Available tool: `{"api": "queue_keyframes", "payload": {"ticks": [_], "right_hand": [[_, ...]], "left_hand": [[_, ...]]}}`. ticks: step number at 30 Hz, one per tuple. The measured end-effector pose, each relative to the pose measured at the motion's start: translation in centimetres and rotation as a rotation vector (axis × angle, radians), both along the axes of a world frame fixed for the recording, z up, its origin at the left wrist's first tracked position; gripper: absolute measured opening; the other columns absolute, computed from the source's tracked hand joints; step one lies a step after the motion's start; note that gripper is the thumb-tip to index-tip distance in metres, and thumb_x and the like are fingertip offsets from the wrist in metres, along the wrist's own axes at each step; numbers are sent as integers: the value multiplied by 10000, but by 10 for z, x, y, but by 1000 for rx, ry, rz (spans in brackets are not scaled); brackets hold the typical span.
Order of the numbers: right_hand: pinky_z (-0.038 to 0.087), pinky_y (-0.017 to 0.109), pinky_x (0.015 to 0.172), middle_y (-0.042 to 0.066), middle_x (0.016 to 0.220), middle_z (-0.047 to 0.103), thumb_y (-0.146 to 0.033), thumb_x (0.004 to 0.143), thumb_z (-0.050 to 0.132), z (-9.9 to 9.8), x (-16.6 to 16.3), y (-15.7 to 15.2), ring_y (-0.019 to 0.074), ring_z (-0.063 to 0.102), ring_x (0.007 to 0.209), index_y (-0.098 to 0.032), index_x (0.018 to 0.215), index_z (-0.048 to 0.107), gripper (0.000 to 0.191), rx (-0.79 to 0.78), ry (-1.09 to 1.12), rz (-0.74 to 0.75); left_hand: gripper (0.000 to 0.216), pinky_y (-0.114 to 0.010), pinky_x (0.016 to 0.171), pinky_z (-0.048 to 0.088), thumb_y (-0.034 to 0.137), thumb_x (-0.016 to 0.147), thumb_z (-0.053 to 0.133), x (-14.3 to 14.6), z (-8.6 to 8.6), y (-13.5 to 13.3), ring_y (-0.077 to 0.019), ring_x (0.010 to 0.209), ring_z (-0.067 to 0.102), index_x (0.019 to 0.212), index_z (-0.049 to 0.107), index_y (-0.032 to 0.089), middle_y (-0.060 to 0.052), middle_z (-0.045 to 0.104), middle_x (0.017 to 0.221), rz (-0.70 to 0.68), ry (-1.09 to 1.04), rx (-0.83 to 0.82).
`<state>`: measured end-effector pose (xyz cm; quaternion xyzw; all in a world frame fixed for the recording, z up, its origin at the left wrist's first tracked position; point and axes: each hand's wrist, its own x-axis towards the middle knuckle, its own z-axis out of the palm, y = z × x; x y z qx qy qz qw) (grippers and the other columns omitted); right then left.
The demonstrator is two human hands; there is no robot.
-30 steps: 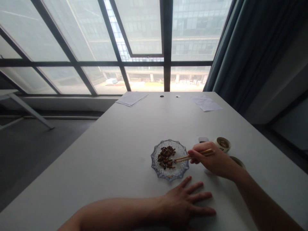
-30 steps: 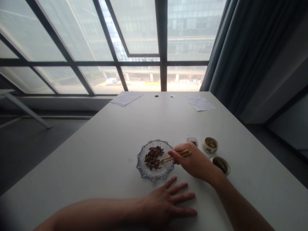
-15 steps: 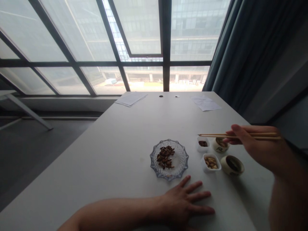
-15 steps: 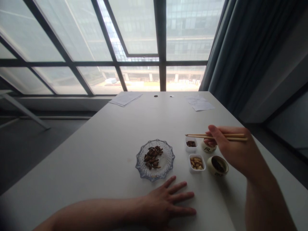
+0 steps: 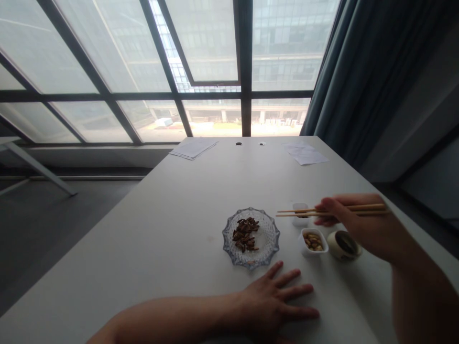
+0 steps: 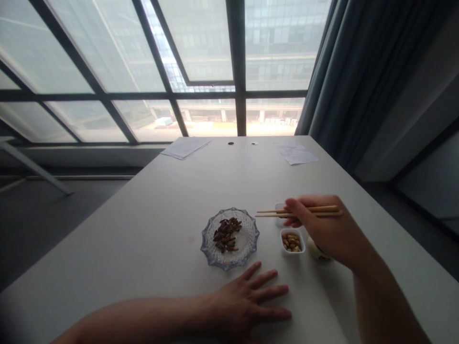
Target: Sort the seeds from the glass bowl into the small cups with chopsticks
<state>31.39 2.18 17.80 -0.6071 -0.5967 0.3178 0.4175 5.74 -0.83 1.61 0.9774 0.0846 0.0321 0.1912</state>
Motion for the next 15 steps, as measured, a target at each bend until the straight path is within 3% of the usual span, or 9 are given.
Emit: {"api": "queue_keyframes", "payload": {"ticks": [3,6,9,15], "right_hand": [[589,289,602,86,799,812,-584,947,700,-6,-21,0,245,788,718,-188,869,808,417,-105,-32,286],[534,260,605,62,751,788,-518,986,674,-13,-41,1,191,744,673,-181,797,779,401,-120,-112,459],[516,269,636,64,738,780,-490,1014,633,-22,-54,4,182,721,676,-169,785,773,420,-124,-166,518],[514,279,654,66,720,779,-523,1025,594,-40,-62,9,195,726,682,-169,742,755,482,-143,-198,465]], "left_hand": [[675,-668,1303,115,399,1019,526,0,0,0,-342,1643,106,1655,308,352,-12,196,1763,1,-3,29],[685,-663,1303,135,408,1012,539,0,-1,-1,-350,1639,140,1655,311,350,-20,215,1760,0,0,64],[677,-662,1302,135,422,1018,529,1,-3,-1,-355,1639,148,1655,310,350,-24,217,1761,4,-5,58],[621,-659,1308,54,428,1060,445,1,-4,0,-339,1650,93,1658,296,350,-14,177,1772,0,-11,-31]]}}
